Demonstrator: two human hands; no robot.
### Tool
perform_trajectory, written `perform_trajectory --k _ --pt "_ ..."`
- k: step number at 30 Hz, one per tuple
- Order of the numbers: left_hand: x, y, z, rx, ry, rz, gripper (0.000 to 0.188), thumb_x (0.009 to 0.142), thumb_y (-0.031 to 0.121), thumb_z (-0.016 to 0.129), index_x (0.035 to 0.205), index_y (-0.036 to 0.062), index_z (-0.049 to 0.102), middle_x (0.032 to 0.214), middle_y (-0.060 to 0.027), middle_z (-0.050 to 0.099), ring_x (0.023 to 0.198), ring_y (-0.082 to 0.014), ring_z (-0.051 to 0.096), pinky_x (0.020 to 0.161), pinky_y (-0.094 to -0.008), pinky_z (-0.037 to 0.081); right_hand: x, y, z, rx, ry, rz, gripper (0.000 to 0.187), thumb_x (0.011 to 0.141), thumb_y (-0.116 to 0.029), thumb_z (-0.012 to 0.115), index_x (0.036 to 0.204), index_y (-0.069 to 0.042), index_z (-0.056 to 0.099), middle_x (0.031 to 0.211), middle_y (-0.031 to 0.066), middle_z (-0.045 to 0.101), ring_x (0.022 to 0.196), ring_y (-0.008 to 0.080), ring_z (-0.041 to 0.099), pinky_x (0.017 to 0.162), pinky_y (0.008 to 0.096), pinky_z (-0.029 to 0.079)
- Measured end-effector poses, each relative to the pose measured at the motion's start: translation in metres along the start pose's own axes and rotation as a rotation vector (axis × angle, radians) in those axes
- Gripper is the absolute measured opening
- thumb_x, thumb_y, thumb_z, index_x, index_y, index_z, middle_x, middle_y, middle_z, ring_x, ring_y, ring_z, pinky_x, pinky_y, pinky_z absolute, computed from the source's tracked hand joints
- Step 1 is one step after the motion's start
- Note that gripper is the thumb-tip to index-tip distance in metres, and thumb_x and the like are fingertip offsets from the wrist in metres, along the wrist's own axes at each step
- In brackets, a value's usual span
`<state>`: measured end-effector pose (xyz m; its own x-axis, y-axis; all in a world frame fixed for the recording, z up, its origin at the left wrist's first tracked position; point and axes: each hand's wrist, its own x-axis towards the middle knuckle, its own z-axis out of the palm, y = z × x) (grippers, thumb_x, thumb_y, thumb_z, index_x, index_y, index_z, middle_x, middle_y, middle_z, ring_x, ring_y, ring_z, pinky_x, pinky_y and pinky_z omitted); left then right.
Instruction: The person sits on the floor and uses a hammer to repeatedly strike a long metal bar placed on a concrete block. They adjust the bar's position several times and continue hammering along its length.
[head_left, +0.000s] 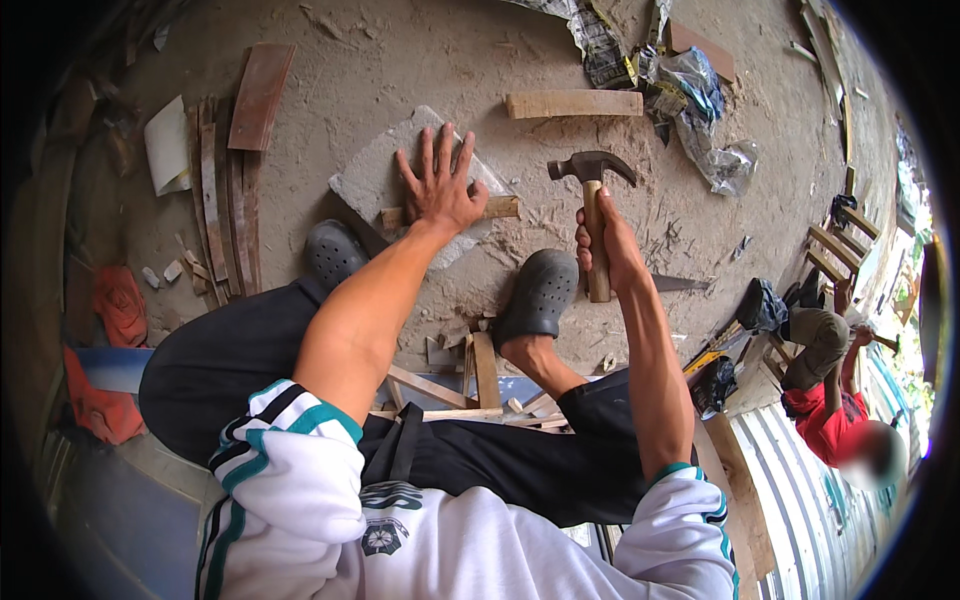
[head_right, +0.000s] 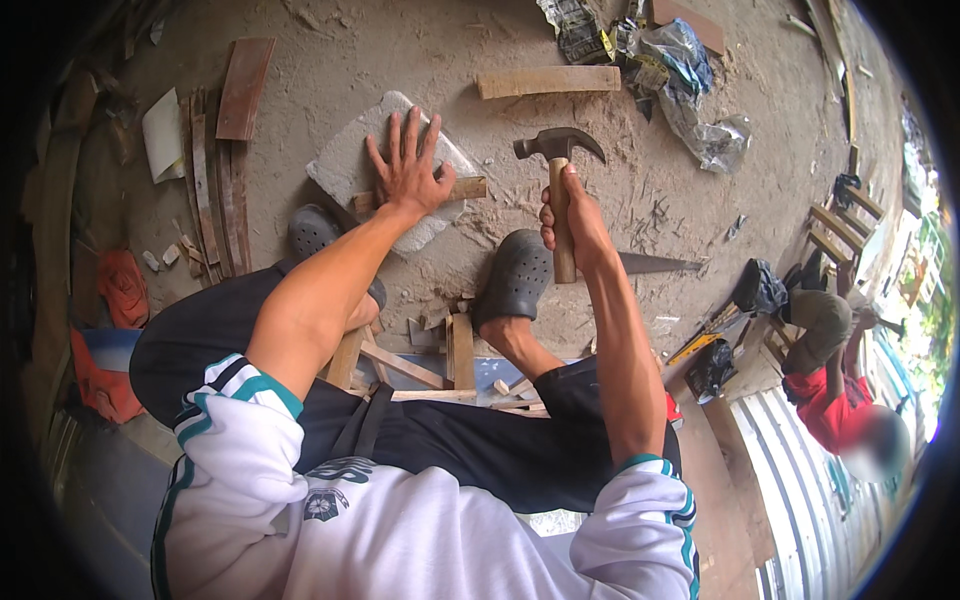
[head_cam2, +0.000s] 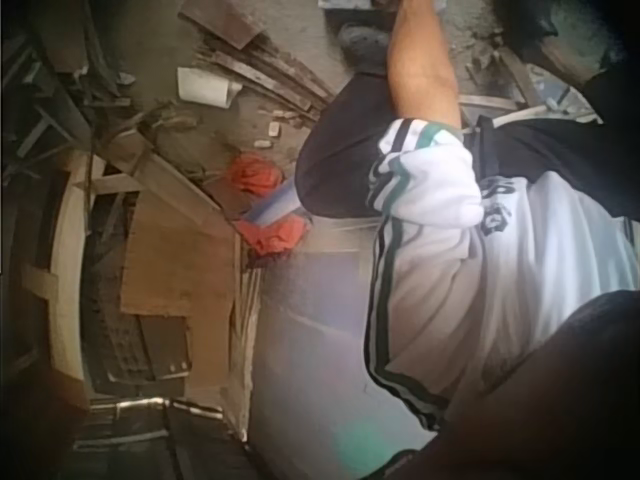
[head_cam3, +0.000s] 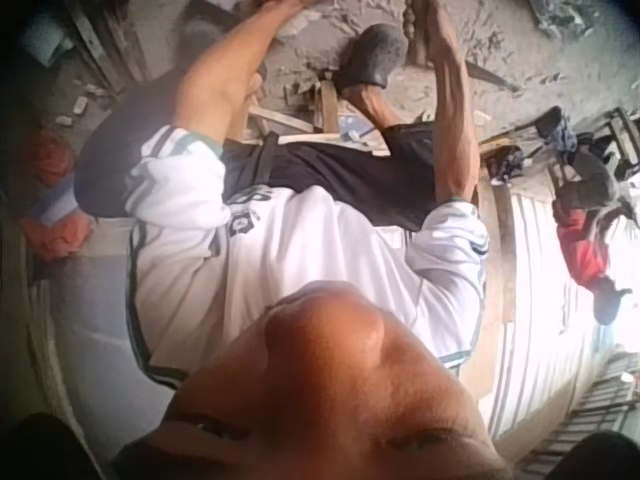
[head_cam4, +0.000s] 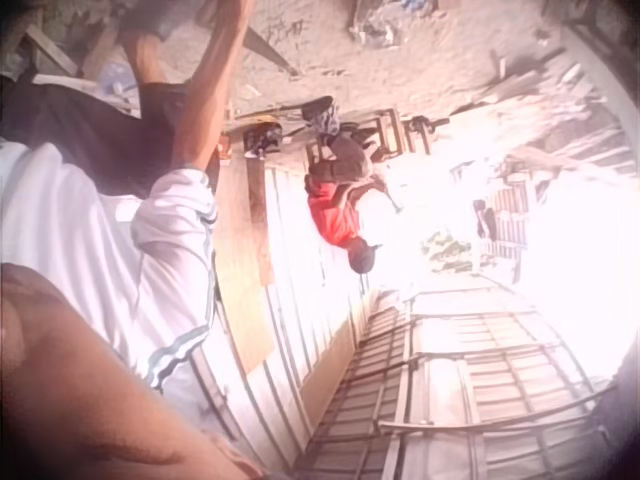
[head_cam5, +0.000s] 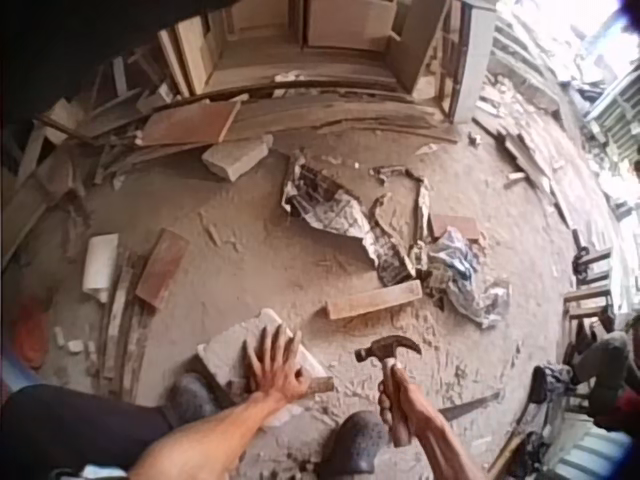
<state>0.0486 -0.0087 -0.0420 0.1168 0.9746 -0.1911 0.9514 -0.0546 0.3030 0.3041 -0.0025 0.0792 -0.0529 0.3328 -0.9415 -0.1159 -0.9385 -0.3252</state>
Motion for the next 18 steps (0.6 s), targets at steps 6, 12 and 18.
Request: perform_trajectory --k 6,12,18 --pt "0.001 -0.001 0.002 -0.009 0.033 0.014 0.074 0.089 0.038 0.049 0.158 0.0237 0.024 0.165 -0.0095 0.015 0.153 -0.037 0.005 0.113 -0.0721 -0.005 -0.015 -0.019 0.005 -0.359 -0.12 0.207 0.057 0.102 -0.061 0.038 0.092 -0.006 0.052 0.061 -0.0006 0.047 0.039 0.0102 0.044 0.037 0.0243 0.038" --pt "0.0 -0.002 0.0 -0.028 0.03 0.012 0.073 0.091 0.035 0.048 0.158 0.0229 0.023 0.165 -0.0094 0.015 0.153 -0.0366 0.005 0.113 -0.0719 -0.005 -0.008 -0.036 0.004 -0.191 -0.01 0.012 0.059 0.101 -0.062 0.038 0.089 -0.006 0.052 0.061 -0.0015 0.048 0.039 0.0086 0.045 0.036 0.0238 0.039" --pt "0.003 -0.004 0.002 -0.097 0.051 0.068 0.072 0.091 0.034 0.048 0.158 0.0211 0.024 0.165 -0.0111 0.013 0.152 -0.0402 0.002 0.113 -0.0722 -0.005 -0.006 -0.044 0.008 -0.488 -0.025 0.231 0.06 0.099 -0.064 0.042 0.086 -0.008 0.054 0.06 -0.0017 0.049 0.04 0.0083 0.047 0.036 0.0236 0.04"
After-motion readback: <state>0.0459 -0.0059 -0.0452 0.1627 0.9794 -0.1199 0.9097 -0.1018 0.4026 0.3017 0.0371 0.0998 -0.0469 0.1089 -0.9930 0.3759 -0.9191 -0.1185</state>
